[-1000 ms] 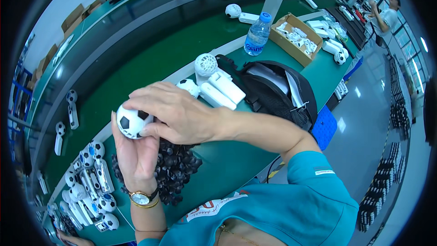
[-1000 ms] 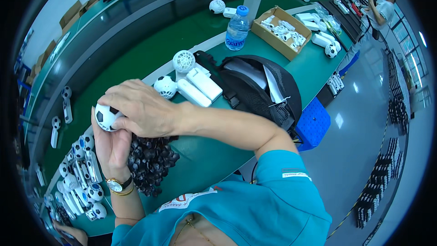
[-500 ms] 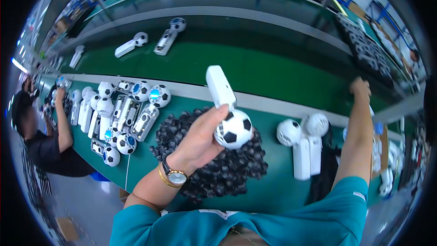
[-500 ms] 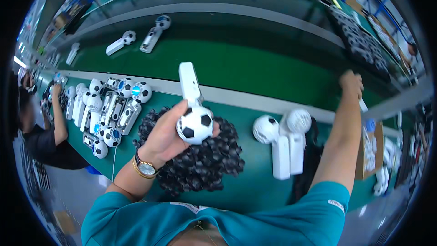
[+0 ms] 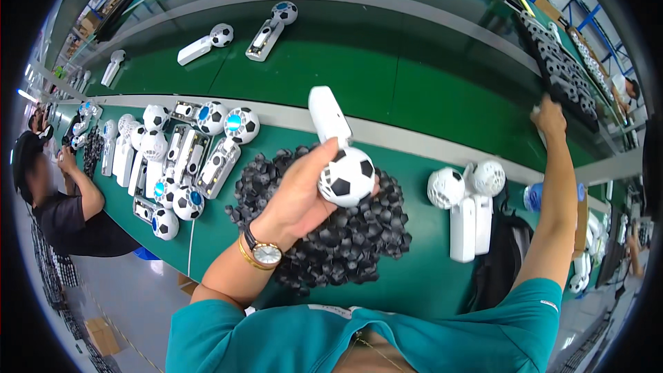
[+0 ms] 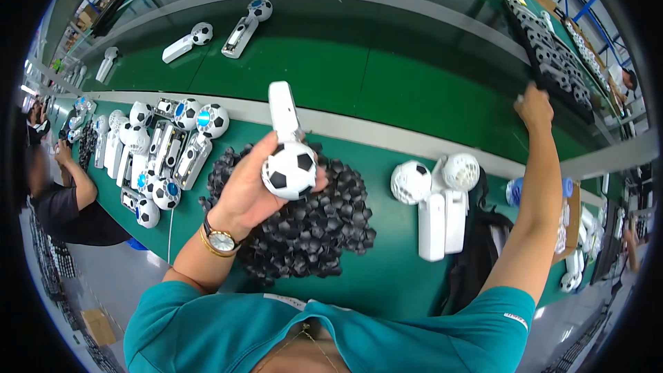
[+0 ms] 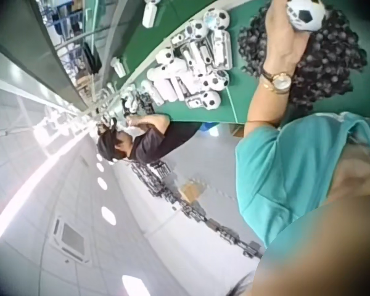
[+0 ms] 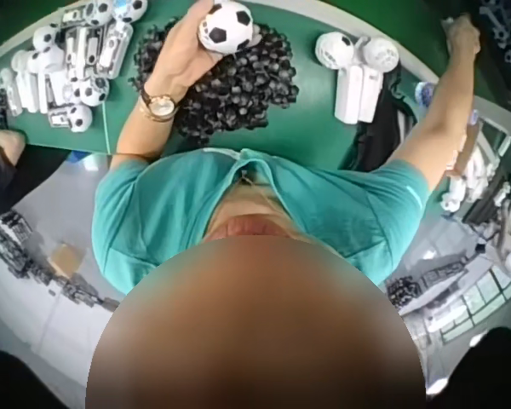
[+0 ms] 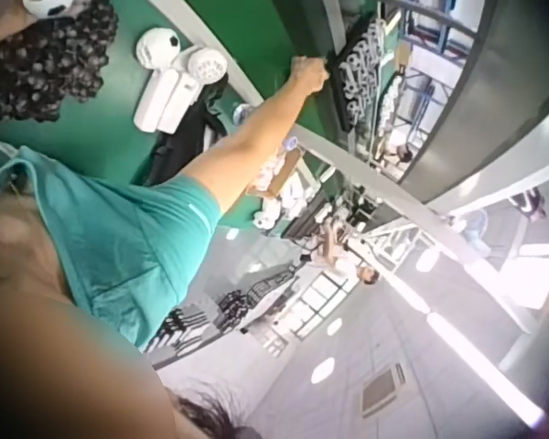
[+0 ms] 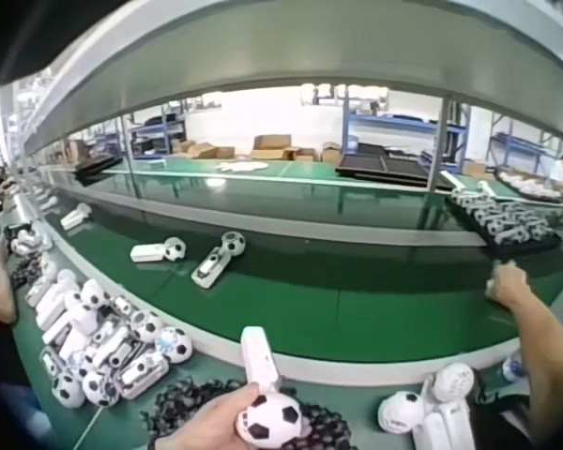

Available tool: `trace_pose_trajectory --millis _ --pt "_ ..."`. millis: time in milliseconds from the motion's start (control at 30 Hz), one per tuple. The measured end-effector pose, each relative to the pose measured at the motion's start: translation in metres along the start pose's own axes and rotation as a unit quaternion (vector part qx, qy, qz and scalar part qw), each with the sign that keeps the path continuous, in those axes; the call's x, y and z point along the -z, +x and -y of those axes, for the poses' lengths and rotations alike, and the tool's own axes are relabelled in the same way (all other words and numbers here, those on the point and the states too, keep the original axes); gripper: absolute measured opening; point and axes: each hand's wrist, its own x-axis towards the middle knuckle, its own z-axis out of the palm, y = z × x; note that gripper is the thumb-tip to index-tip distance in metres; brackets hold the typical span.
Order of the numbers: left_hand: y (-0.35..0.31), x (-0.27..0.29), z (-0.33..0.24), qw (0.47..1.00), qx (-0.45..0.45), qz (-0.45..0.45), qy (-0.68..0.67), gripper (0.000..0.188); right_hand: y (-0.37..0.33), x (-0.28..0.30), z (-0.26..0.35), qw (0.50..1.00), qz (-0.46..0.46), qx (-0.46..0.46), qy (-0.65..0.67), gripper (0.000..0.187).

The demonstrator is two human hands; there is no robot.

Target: Assembling soccer ball toy fans by inserting small black components into the ball housing at a factory workbench.

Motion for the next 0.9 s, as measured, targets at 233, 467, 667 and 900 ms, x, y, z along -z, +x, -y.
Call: trace_pose_trajectory --millis 233,467,667,900 --pt "-0.033 0.009 -0.012 0.997 -0.052 -0.030 -0.040 0.042 -0.128 0.115 0.062 0.861 -0.240 0.367 0.258 0.053" --pt "-0.058 0.029 -0.017 0.997 -0.059 -0.040 0.003 0.042 -0.312 0.146 0.052 0.778 -0.187 0.541 0.258 0.045" --pt "-0.071 0.024 0.001 0.999 -0.023 0.027 0.002 0.039 -0.376 0.116 0.037 0.766 -0.149 0.596 0.190 0.038" --pt "-0.075 0.018 0.004 0.999 -0.027 0.036 -0.008 0.038 -0.385 0.093 0.049 0.760 -0.041 0.629 0.159 0.035"
